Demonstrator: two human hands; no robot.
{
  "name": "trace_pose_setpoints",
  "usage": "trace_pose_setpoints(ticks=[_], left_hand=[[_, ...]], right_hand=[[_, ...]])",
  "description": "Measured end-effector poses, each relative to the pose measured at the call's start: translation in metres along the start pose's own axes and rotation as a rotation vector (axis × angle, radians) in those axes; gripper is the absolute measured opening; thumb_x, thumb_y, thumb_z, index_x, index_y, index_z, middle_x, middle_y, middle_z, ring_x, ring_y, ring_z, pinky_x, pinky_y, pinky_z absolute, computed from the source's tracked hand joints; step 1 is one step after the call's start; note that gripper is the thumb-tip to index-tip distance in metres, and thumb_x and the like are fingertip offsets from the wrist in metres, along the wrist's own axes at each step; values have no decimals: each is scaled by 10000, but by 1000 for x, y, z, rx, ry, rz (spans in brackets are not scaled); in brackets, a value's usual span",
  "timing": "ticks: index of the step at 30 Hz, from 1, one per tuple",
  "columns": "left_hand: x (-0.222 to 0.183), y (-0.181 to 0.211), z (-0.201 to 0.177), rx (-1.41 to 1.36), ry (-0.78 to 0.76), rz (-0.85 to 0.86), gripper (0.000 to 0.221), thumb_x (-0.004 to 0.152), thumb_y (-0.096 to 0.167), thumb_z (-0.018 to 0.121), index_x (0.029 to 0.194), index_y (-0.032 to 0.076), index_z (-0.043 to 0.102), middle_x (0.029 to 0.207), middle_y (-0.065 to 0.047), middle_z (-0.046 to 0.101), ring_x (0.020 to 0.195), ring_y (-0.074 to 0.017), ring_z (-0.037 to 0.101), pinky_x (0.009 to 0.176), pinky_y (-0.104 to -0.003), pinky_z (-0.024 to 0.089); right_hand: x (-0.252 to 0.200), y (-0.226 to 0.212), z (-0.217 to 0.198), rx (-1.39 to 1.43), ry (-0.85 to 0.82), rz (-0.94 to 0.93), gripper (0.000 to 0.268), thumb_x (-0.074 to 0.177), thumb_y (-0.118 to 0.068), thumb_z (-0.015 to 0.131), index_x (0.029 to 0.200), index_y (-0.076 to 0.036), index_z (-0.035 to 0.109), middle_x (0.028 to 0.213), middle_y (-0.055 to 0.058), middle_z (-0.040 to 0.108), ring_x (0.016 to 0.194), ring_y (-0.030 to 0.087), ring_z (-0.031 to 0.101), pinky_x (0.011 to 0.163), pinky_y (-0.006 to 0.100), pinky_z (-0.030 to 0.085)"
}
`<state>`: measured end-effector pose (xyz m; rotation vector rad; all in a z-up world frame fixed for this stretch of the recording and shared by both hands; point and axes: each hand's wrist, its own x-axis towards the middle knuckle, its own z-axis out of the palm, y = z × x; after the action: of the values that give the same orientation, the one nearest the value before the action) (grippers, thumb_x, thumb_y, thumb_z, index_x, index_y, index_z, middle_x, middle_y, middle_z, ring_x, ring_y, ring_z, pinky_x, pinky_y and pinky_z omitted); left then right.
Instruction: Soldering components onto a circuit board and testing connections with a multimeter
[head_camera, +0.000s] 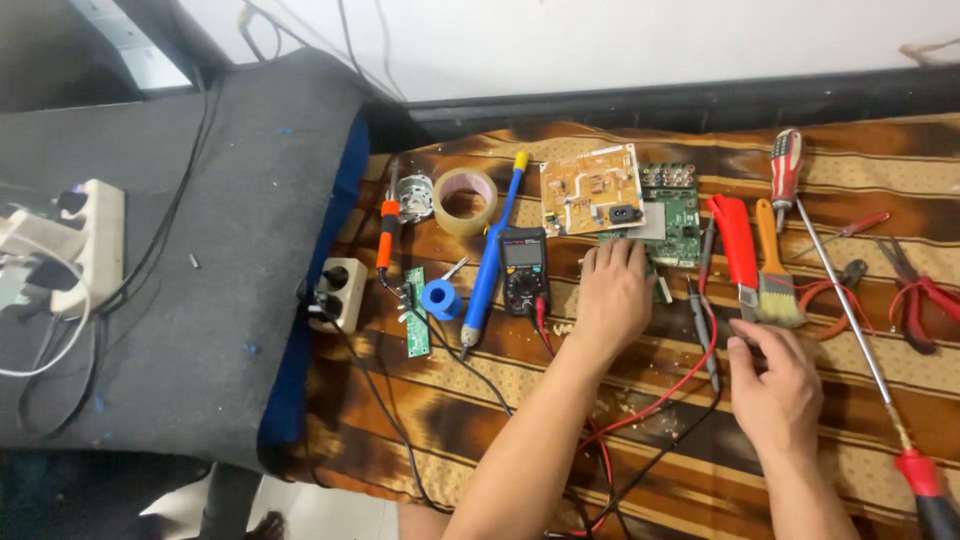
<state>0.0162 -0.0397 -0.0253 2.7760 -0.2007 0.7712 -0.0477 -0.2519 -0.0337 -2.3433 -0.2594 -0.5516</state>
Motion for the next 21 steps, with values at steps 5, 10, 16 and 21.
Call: trace_pose_setpoints(ticks=[5, 10, 16, 21], left_hand=[[13, -5, -15, -121, -41, -29, 500, 824, 283, 763, 1248, 73, 600, 1199, -161, 632, 1095, -373, 586, 888, -498, 481], [11, -7, -23, -63, -153, -97, 603, 835, 315, 774, 1347, 76, 562, 1324, -156, 619, 1190, -369, 582, 955, -510, 477], [11, -14, -40, -48, -249, -232, 736, 769, 269, 848, 1413, 61, 560, 1259, -163, 611, 1145, -350, 599, 914, -503, 543], [14, -10, -34, 35, -237, -342, 678, 794, 388, 852, 1306, 72, 542, 1131, -143, 634, 1041, -369, 626, 808, -512, 540]], right_hand=[[12, -9, -3, 8, 52, -56, 162, 983, -87, 653, 1106, -62, 756, 1077, 105, 734, 1039, 318, 646, 981, 416, 473], [22, -12, -19, 106, 8, 74, 221, 990, -133, 612, 1170, -69, 725, 1165, 84, 736, 1108, 275, 667, 986, 383, 499], [53, 53, -30, -391, -35, 70, 219, 1040, -115, 616, 1204, -106, 761, 1035, 176, 722, 1026, 408, 701, 863, 517, 567], [59, 67, -19, -715, -41, 59, 320, 942, -256, 745, 1256, -191, 757, 1207, 100, 661, 1078, 386, 599, 757, 535, 563]])
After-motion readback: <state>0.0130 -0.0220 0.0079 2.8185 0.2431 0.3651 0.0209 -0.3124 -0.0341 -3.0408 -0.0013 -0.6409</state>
